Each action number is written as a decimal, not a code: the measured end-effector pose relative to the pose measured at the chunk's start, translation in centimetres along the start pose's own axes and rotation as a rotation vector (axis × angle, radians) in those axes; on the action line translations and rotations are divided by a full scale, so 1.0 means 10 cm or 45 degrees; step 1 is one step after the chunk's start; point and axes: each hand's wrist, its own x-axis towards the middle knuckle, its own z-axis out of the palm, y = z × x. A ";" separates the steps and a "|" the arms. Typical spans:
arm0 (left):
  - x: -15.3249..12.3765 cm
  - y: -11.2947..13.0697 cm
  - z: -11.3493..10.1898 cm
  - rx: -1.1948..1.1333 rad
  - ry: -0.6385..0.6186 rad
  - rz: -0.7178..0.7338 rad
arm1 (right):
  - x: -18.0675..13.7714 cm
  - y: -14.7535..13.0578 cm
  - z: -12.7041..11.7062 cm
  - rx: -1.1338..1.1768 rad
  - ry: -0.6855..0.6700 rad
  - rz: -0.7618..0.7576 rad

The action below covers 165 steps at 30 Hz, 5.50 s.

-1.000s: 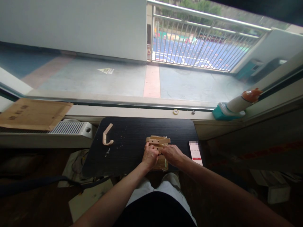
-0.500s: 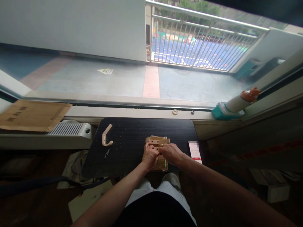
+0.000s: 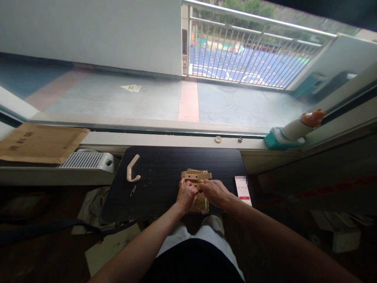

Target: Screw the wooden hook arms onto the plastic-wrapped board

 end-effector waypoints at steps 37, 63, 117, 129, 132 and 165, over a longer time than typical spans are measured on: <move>0.00 -0.02 -0.01 0.000 0.009 0.012 | -0.11 -0.08 0.04 0.063 0.008 0.029; 0.00 -0.03 0.01 0.024 0.008 0.033 | -0.15 -0.02 0.12 0.114 0.044 0.094; -0.01 -0.04 0.07 -0.017 0.022 0.037 | -0.07 -0.16 0.15 0.065 0.011 0.283; -0.01 -0.03 0.05 0.015 0.005 0.038 | -0.03 -0.16 0.26 -0.007 -0.034 0.206; -0.01 -0.02 0.04 0.022 -0.001 0.039 | -0.04 -0.19 0.25 -0.045 -0.022 0.261; -0.02 -0.02 0.03 -0.011 0.006 0.023 | 0.00 -0.19 0.15 0.064 -0.067 0.330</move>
